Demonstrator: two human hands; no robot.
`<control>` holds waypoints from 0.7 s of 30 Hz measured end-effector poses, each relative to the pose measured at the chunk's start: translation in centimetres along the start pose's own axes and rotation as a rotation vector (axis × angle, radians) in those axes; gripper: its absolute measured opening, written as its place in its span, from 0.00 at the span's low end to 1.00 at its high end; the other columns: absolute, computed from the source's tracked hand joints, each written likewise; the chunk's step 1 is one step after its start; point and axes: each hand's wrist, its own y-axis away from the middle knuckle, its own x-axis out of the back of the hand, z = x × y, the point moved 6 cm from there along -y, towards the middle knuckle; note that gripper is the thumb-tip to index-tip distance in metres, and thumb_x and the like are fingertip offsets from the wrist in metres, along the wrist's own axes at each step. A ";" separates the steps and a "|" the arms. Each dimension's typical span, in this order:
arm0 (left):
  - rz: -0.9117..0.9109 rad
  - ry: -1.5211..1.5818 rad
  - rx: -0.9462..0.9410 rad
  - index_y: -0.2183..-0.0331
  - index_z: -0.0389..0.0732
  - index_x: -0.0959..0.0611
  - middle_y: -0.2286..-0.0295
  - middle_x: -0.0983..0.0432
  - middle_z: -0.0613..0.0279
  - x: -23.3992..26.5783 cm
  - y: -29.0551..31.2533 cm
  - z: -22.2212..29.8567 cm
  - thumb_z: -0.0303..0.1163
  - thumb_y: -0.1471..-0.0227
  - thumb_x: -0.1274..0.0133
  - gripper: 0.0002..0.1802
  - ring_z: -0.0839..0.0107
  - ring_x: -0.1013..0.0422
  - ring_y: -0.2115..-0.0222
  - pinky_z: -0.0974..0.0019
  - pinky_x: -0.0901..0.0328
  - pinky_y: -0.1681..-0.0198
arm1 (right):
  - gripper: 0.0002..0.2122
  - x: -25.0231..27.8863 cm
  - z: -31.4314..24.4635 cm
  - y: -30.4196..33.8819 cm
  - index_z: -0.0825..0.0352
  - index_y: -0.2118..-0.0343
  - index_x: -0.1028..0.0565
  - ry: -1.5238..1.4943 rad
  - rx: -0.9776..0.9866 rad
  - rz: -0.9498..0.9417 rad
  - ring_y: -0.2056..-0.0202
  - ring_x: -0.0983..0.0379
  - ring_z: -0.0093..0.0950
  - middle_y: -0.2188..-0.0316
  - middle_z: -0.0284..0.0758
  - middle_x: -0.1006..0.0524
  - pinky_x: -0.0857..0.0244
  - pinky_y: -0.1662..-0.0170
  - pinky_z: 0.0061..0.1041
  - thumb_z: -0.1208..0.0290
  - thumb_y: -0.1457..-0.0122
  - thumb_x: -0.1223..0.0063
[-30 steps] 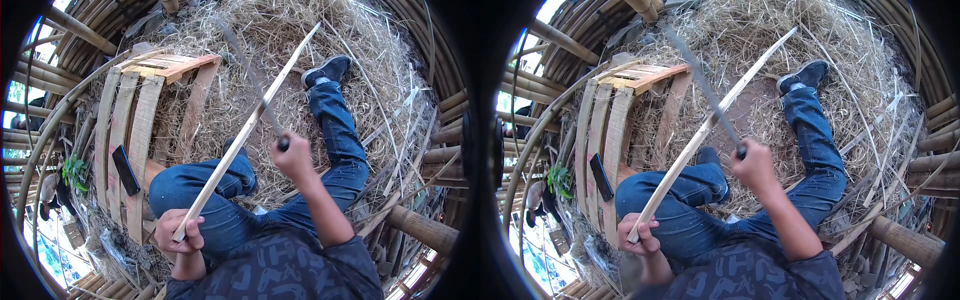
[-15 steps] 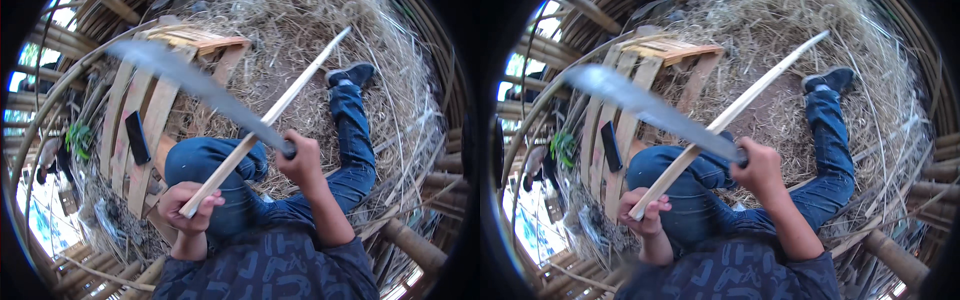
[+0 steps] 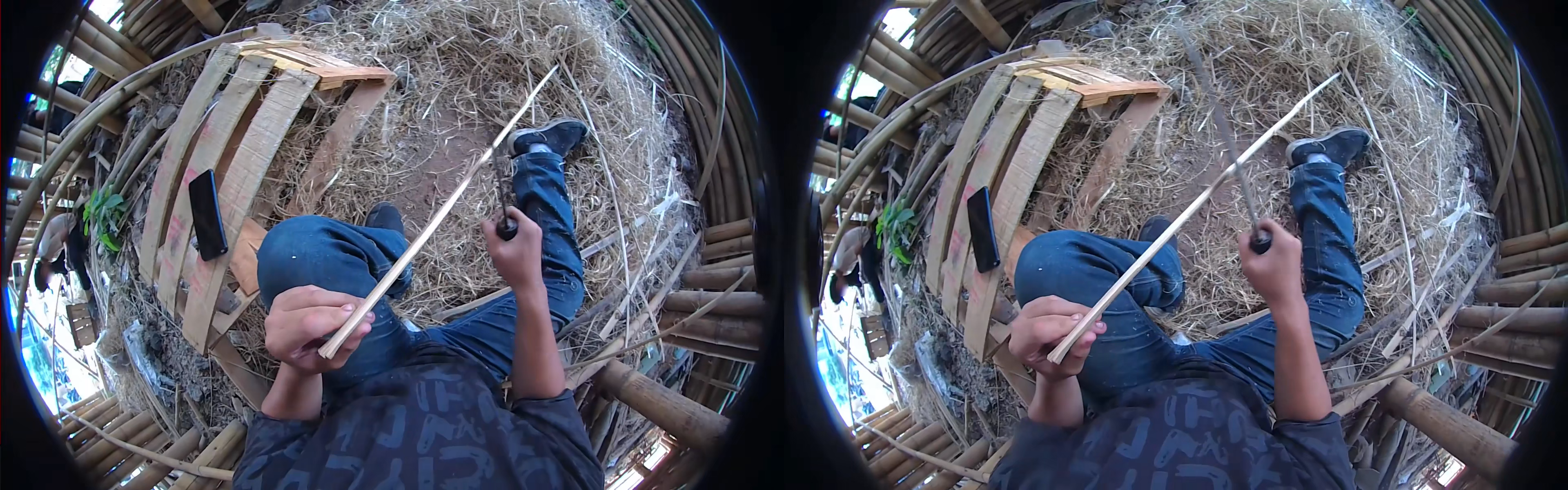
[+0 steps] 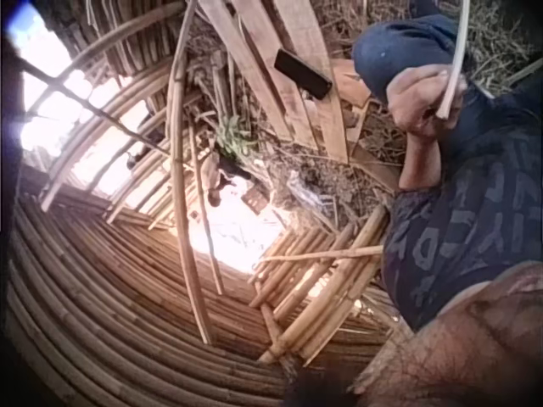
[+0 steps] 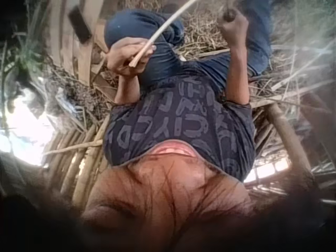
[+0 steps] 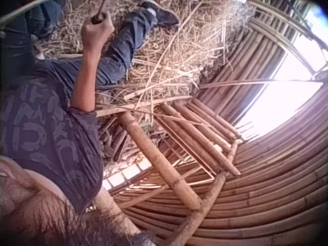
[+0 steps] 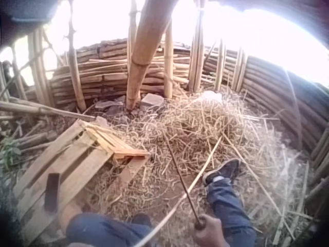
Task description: The person shaves a thin bamboo stick using a large blade while sitting on a ground covered in straw.
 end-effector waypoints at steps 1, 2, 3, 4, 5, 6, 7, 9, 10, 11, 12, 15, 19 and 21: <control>-0.018 -0.022 -0.039 0.73 0.35 0.20 0.81 0.21 0.58 -0.1 0.1 0.2 0.24 0.56 0.36 0.07 0.68 0.21 0.78 0.72 0.29 0.77 | 0.08 0.1 -1.9 0.6 0.72 0.73 0.26 -0.013 -0.005 -0.057 0.81 0.25 0.35 0.83 0.43 0.26 0.34 0.74 0.30 0.73 0.52 0.40; -0.040 -0.053 -0.071 0.73 0.36 0.20 0.82 0.21 0.60 -0.1 0.2 0.4 0.26 0.57 0.35 0.09 0.68 0.21 0.78 0.71 0.28 0.78 | 0.08 0.5 -3.2 1.1 0.72 0.73 0.26 -0.011 -0.011 -0.055 0.81 0.25 0.35 0.83 0.43 0.26 0.34 0.74 0.30 0.73 0.52 0.40; -0.044 -0.043 -0.072 0.73 0.36 0.20 0.82 0.21 0.60 -0.1 0.2 0.3 0.26 0.57 0.35 0.09 0.68 0.21 0.78 0.71 0.28 0.78 | 0.08 0.8 -5.1 1.7 0.70 0.73 0.26 0.014 0.076 -0.085 0.80 0.25 0.37 0.83 0.43 0.26 0.33 0.74 0.31 0.73 0.53 0.40; -0.074 -0.076 -0.124 0.73 0.36 0.20 0.82 0.21 0.60 -0.3 0.2 0.4 0.27 0.57 0.34 0.10 0.67 0.21 0.78 0.71 0.28 0.78 | 0.08 1.1 -6.7 2.2 0.69 0.73 0.26 0.038 0.161 -0.115 0.79 0.25 0.39 0.83 0.43 0.26 0.32 0.74 0.33 0.73 0.54 0.40; -0.104 -0.108 -0.176 0.72 0.36 0.20 0.82 0.21 0.61 -0.4 0.3 0.6 0.27 0.58 0.34 0.11 0.66 0.21 0.78 0.70 0.28 0.78 | 0.08 1.5 -7.5 2.6 0.69 0.73 0.26 0.043 0.155 -0.108 0.79 0.25 0.39 0.83 0.43 0.26 0.32 0.74 0.33 0.73 0.54 0.40; -0.126 -0.114 -0.174 0.72 0.36 0.20 0.82 0.21 0.61 -0.5 0.3 0.7 0.28 0.58 0.33 0.11 0.65 0.21 0.77 0.70 0.28 0.78 | 0.07 1.8 -8.8 3.1 0.68 0.75 0.27 0.036 0.236 -0.137 0.81 0.27 0.38 0.85 0.42 0.29 0.35 0.75 0.30 0.74 0.55 0.40; -0.130 -0.105 -0.175 0.72 0.36 0.20 0.82 0.21 0.61 -0.4 0.5 0.6 0.28 0.58 0.33 0.11 0.65 0.21 0.77 0.70 0.28 0.78 | 0.07 1.7 -10.0 3.7 0.68 0.76 0.28 0.028 0.318 -0.167 0.83 0.29 0.38 0.86 0.41 0.32 0.37 0.77 0.28 0.76 0.57 0.39; -0.166 -0.126 -0.185 0.71 0.37 0.19 0.81 0.21 0.61 -0.6 0.6 0.7 0.28 0.59 0.33 0.12 0.65 0.21 0.77 0.69 0.28 0.78 | 0.09 1.6 -10.6 4.1 0.67 0.77 0.28 0.076 0.285 -0.212 0.80 0.26 0.41 0.85 0.42 0.29 0.34 0.75 0.31 0.74 0.60 0.38; -0.168 -0.113 -0.183 0.71 0.37 0.19 0.81 0.21 0.61 -0.8 0.6 0.8 0.28 0.59 0.33 0.12 0.65 0.21 0.77 0.69 0.28 0.78 | 0.10 1.1 -10.6 4.1 0.66 0.74 0.27 0.171 0.291 -0.268 0.78 0.25 0.41 0.84 0.42 0.27 0.32 0.73 0.35 0.71 0.60 0.38; -0.169 -0.186 -0.187 0.71 0.37 0.19 0.81 0.21 0.62 -1.1 0.7 0.9 0.28 0.59 0.33 0.12 0.65 0.20 0.77 0.69 0.27 0.77 | 0.11 0.7 -10.5 4.1 0.64 0.72 0.25 0.265 0.297 -0.326 0.77 0.24 0.41 0.83 0.42 0.25 0.31 0.71 0.38 0.69 0.59 0.38; -0.166 -0.262 -0.188 0.70 0.38 0.19 0.81 0.21 0.62 -1.3 0.8 1.0 0.28 0.59 0.33 0.13 0.65 0.20 0.77 0.69 0.27 0.77 | 0.10 0.4 -9.8 3.8 0.63 0.72 0.25 0.342 0.278 -0.323 0.76 0.24 0.42 0.82 0.43 0.25 0.30 0.70 0.40 0.68 0.59 0.39; -0.183 -0.277 -0.197 0.70 0.38 0.20 0.80 0.21 0.62 -1.2 1.4 0.9 0.29 0.59 0.33 0.13 0.66 0.20 0.76 0.69 0.27 0.76 | 0.09 0.9 -6.8 1.9 0.64 0.72 0.23 0.500 0.204 -0.209 0.74 0.24 0.43 0.80 0.45 0.24 0.30 0.68 0.40 0.68 0.58 0.40; -0.236 -0.310 -0.209 0.71 0.37 0.19 0.80 0.21 0.63 -1.6 1.1 1.0 0.29 0.59 0.33 0.12 0.67 0.20 0.75 0.69 0.26 0.75 | 0.09 2.4 -0.3 -1.6 0.68 0.74 0.22 0.435 -0.058 -0.101 0.73 0.24 0.46 0.79 0.48 0.23 0.30 0.66 0.40 0.68 0.53 0.42; -0.249 -0.288 -0.219 0.71 0.36 0.20 0.81 0.22 0.61 -1.7 0.9 1.0 0.29 0.57 0.34 0.12 0.65 0.20 0.76 0.68 0.26 0.76 | 0.10 2.6 0.8 -2.3 0.70 0.76 0.23 0.412 -0.058 -0.093 0.74 0.24 0.46 0.81 0.47 0.24 0.31 0.68 0.39 0.67 0.53 0.42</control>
